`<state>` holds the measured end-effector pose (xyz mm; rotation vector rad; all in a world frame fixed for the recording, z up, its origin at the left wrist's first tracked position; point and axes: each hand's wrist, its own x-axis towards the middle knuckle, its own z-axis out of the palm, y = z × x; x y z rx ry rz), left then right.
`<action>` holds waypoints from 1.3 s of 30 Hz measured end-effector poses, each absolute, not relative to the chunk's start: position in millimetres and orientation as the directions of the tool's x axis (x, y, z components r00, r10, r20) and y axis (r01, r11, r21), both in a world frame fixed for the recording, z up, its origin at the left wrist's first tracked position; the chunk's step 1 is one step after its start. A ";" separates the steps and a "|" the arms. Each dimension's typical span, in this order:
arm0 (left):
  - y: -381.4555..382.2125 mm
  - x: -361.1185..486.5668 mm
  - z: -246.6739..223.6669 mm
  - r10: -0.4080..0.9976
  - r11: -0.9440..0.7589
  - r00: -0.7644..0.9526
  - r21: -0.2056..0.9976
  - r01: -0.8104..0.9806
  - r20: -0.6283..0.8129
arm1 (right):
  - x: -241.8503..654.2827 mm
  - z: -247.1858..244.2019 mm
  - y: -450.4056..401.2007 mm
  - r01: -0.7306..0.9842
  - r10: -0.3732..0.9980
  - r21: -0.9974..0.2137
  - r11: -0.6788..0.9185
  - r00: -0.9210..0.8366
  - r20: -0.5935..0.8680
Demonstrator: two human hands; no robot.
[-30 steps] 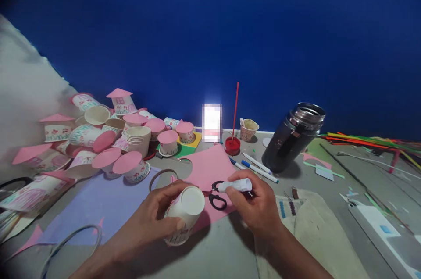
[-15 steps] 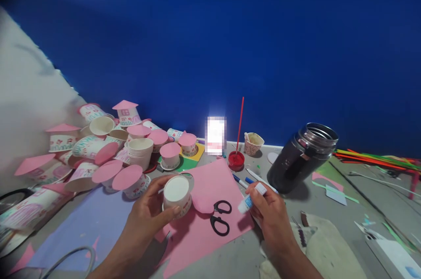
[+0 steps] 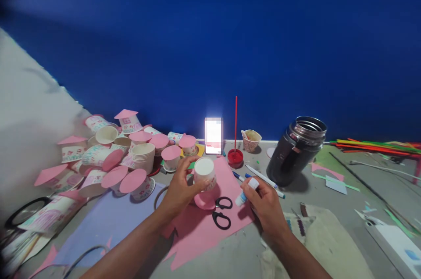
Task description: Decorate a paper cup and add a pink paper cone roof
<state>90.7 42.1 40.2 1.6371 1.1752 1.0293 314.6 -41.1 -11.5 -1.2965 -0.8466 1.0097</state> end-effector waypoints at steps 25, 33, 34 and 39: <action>16.3 53.7 17.5 0.741 -0.653 0.636 0.451 0.608 0.215 | 322.2 -10.5 -42.5 -0.225 0.929 -0.971 -0.086 0.334 -0.159; 24.2 44.2 47.9 0.826 0.046 0.555 0.993 0.106 -0.098 | 313.8 -5.7 -37.6 -0.365 0.948 -0.929 -0.051 0.276 -0.161; 26.4 43.5 51.6 0.838 0.213 0.521 0.977 -0.034 -0.165 | 313.5 -3.9 -37.6 -0.390 0.953 -0.920 -0.050 0.257 -0.161; 46.5 43.1 57.7 0.855 0.510 0.374 0.708 -0.488 -0.358 | 314.4 14.8 -36.1 -0.348 0.975 -0.928 -0.130 0.127 -0.184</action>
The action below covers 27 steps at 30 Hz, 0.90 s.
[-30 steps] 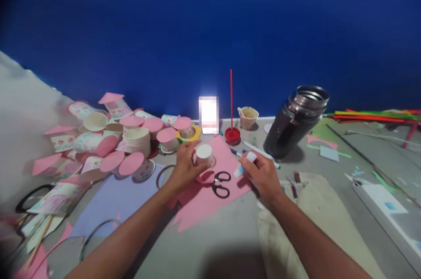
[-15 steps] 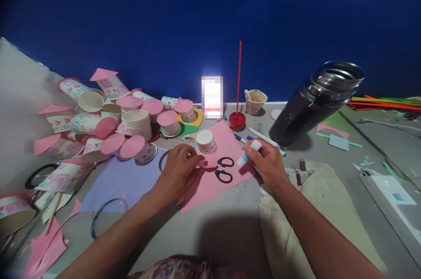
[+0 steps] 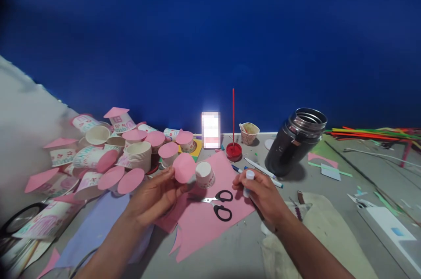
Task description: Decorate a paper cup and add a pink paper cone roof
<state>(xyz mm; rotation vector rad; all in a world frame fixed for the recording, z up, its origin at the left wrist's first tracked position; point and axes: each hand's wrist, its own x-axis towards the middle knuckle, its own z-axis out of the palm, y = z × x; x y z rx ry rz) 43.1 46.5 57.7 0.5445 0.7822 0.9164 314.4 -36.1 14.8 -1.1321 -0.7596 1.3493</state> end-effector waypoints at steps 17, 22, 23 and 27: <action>50.7 65.5 57.8 0.754 0.568 0.539 0.784 -0.250 -0.374 | 281.3 46.5 6.9 -0.287 0.947 -0.911 -0.295 -0.216 -0.239; 58.7 68.7 51.3 0.798 0.486 0.480 0.860 -0.154 -0.365 | 278.9 41.5 15.9 -0.223 0.963 -0.944 -0.244 -0.170 -0.209; 59.9 69.3 49.5 0.817 0.456 0.452 0.881 -0.128 -0.357 | 278.1 40.8 17.9 -0.200 0.966 -0.951 -0.237 -0.151 -0.209; 63.4 70.6 40.3 0.892 0.330 0.328 0.944 -0.006 -0.310 | 273.7 39.5 23.8 -0.105 0.972 -0.968 -0.228 -0.078 -0.221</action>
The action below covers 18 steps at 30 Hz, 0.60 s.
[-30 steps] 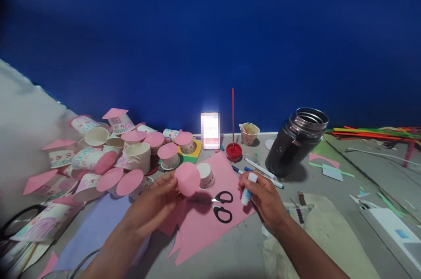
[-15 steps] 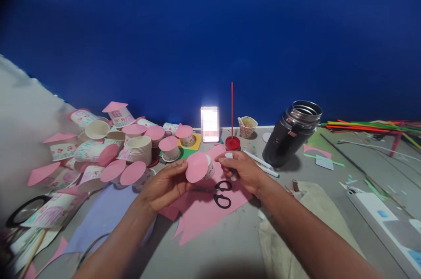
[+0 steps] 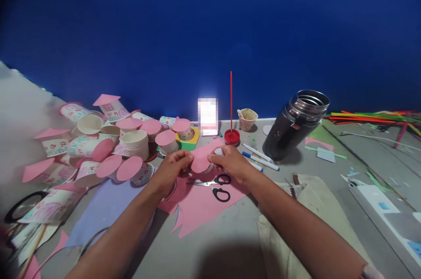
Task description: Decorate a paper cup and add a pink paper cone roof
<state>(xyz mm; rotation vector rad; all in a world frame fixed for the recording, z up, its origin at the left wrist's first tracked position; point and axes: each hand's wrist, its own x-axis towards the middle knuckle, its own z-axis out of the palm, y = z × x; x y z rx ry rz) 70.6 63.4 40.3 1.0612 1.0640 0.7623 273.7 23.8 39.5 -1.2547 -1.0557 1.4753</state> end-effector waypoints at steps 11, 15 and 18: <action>77.1 74.1 25.8 0.927 0.242 0.276 0.968 0.074 -0.253 | 270.4 24.7 39.3 -0.018 0.970 -0.971 -0.239 0.031 -0.240; 76.8 75.1 21.1 0.921 0.256 0.292 0.966 0.038 -0.256 | 271.3 19.6 41.7 -0.022 0.972 -0.973 -0.232 0.044 -0.232; 74.9 75.4 20.6 0.923 0.251 0.298 0.968 0.020 -0.245 | 272.0 18.4 42.8 -0.016 0.974 -0.976 -0.217 0.057 -0.217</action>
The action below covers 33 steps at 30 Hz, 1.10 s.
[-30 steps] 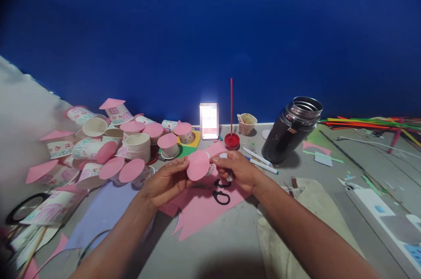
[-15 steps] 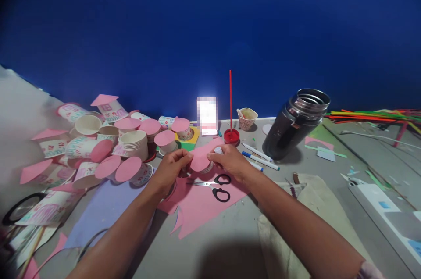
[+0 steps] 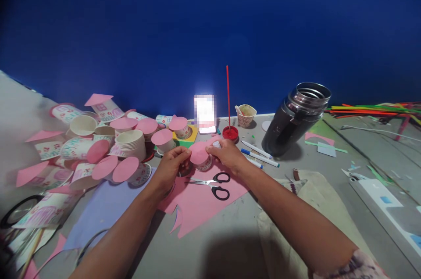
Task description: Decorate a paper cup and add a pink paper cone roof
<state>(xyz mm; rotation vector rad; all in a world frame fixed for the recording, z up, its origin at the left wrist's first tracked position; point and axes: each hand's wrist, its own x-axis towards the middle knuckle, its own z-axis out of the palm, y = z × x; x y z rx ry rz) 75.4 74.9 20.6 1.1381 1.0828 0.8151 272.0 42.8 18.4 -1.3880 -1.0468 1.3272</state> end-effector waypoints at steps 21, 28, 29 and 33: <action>80.8 73.6 14.4 0.835 -0.506 0.442 0.772 0.385 0.327 | 283.5 11.2 45.1 -0.034 0.967 -0.979 -0.203 0.153 -0.205; 82.4 68.8 4.7 0.763 -0.588 0.581 0.678 0.442 0.283 | 289.2 4.7 40.8 -0.019 0.979 -0.991 -0.132 0.154 -0.133; 81.5 68.5 4.8 0.764 -0.588 0.579 0.677 0.443 0.285 | 289.5 4.7 40.4 -0.015 0.980 -0.992 -0.124 0.153 -0.125; 79.3 68.3 4.7 0.771 -0.586 0.561 0.680 0.440 0.302 | 290.0 6.4 38.8 0.055 0.985 -0.993 -0.100 0.150 -0.091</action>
